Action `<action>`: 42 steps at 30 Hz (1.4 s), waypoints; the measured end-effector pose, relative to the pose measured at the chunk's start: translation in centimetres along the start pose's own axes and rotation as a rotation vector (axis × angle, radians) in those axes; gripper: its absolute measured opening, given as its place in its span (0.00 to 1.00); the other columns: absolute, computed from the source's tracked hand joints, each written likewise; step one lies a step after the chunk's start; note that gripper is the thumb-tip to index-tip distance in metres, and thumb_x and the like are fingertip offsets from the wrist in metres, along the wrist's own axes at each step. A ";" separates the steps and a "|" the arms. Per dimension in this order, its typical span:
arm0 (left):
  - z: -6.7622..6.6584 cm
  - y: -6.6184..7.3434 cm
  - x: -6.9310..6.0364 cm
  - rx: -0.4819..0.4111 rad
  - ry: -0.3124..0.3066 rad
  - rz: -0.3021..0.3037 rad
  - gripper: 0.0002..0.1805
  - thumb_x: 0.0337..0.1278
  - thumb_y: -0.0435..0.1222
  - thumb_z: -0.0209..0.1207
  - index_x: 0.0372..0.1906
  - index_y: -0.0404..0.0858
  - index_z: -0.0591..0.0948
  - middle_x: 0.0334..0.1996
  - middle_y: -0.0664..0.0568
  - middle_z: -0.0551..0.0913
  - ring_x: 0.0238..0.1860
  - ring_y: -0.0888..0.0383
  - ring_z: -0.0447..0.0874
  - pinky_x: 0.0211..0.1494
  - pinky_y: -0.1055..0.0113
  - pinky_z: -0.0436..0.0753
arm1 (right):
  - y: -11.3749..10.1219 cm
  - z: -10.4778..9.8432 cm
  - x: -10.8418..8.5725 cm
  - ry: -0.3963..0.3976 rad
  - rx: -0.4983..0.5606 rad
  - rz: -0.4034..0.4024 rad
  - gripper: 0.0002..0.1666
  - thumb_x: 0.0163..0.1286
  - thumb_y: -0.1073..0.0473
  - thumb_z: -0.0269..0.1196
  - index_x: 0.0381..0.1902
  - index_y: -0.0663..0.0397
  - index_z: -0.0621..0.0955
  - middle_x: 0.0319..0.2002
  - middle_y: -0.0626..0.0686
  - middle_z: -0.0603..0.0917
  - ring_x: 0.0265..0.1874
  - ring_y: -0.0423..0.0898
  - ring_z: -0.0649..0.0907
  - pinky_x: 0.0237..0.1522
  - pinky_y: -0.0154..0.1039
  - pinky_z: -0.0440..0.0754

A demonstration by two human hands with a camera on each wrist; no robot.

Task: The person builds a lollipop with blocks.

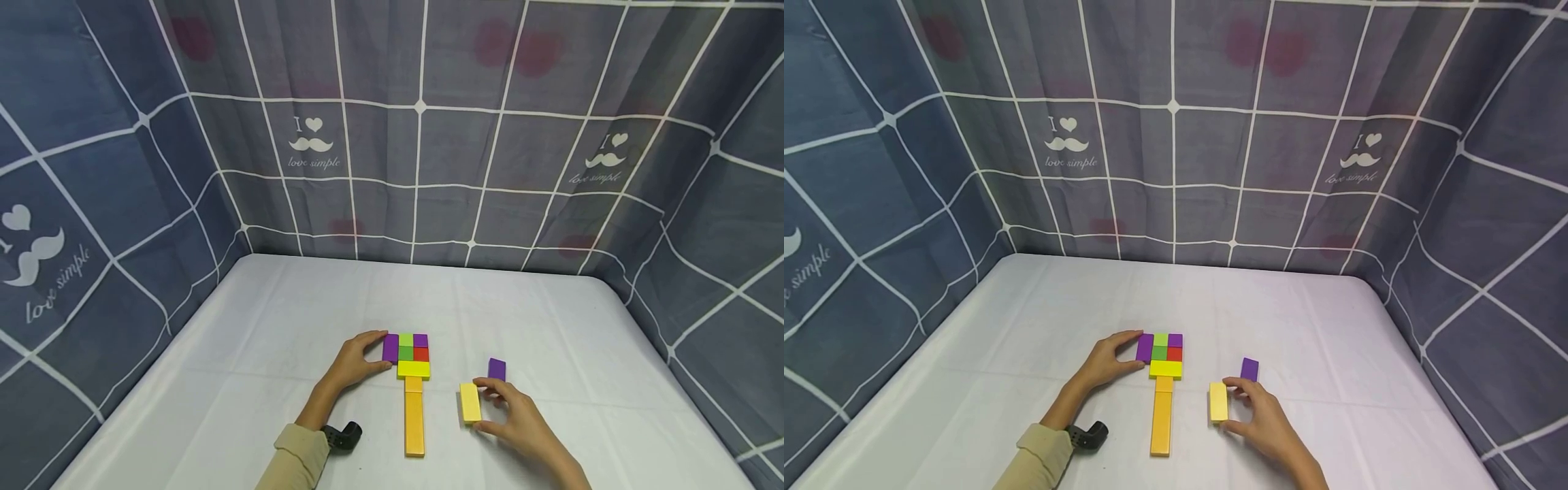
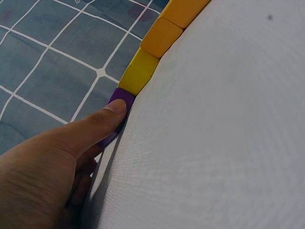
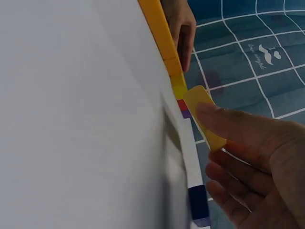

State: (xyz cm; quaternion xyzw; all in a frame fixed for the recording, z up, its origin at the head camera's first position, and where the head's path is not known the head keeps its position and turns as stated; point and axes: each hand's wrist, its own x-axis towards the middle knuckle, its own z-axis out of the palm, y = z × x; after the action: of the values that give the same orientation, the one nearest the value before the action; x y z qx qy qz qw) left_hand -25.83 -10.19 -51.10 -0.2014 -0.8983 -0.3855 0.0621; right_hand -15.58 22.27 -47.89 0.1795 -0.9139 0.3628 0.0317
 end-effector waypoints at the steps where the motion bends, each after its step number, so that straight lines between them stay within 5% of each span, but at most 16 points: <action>1: 0.0 0.0 0.0 -0.003 0.002 0.003 0.36 0.41 0.46 0.70 0.60 0.39 0.74 0.57 0.46 0.74 0.60 0.49 0.69 0.63 0.54 0.67 | 0.0 -0.2 0.3 0.008 -0.008 -0.011 0.42 0.41 0.58 0.76 0.57 0.49 0.73 0.49 0.46 0.78 0.44 0.46 0.79 0.46 0.42 0.79; 10: -0.1 -0.2 -0.2 -0.017 0.003 -0.001 0.36 0.41 0.46 0.70 0.60 0.39 0.74 0.58 0.47 0.74 0.61 0.49 0.68 0.64 0.55 0.66 | -0.5 -1.2 4.5 0.042 -0.055 -0.058 0.41 0.44 0.58 0.75 0.58 0.55 0.73 0.51 0.53 0.78 0.47 0.53 0.79 0.48 0.50 0.78; 20: 0.1 -0.3 -0.4 -0.021 0.007 0.012 0.36 0.41 0.47 0.70 0.59 0.38 0.74 0.57 0.47 0.75 0.60 0.49 0.69 0.63 0.54 0.67 | -0.3 0.6 8.5 0.043 0.021 -0.080 0.39 0.45 0.60 0.75 0.57 0.57 0.74 0.52 0.52 0.78 0.49 0.48 0.78 0.51 0.43 0.77; 31: 0.2 0.0 -0.2 -0.021 -0.002 -0.016 0.36 0.41 0.47 0.70 0.60 0.40 0.74 0.57 0.47 0.75 0.61 0.50 0.68 0.63 0.54 0.67 | 0.5 2.5 9.5 0.016 0.051 0.017 0.39 0.43 0.59 0.76 0.56 0.56 0.75 0.51 0.52 0.79 0.51 0.50 0.78 0.54 0.43 0.75; 42: 0.0 0.1 0.0 -0.025 -0.005 -0.011 0.37 0.41 0.47 0.70 0.60 0.40 0.74 0.57 0.46 0.74 0.61 0.49 0.68 0.63 0.54 0.67 | 1.3 3.1 10.2 0.007 0.034 0.031 0.38 0.47 0.58 0.74 0.58 0.55 0.75 0.53 0.53 0.79 0.53 0.51 0.76 0.57 0.47 0.72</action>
State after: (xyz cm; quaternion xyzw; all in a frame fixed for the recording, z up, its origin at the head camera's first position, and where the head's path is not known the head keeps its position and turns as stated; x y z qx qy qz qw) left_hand -25.80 -10.15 -50.98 -0.1982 -0.8948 -0.3962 0.0551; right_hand -25.36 17.96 -49.10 0.1645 -0.9101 0.3794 0.0260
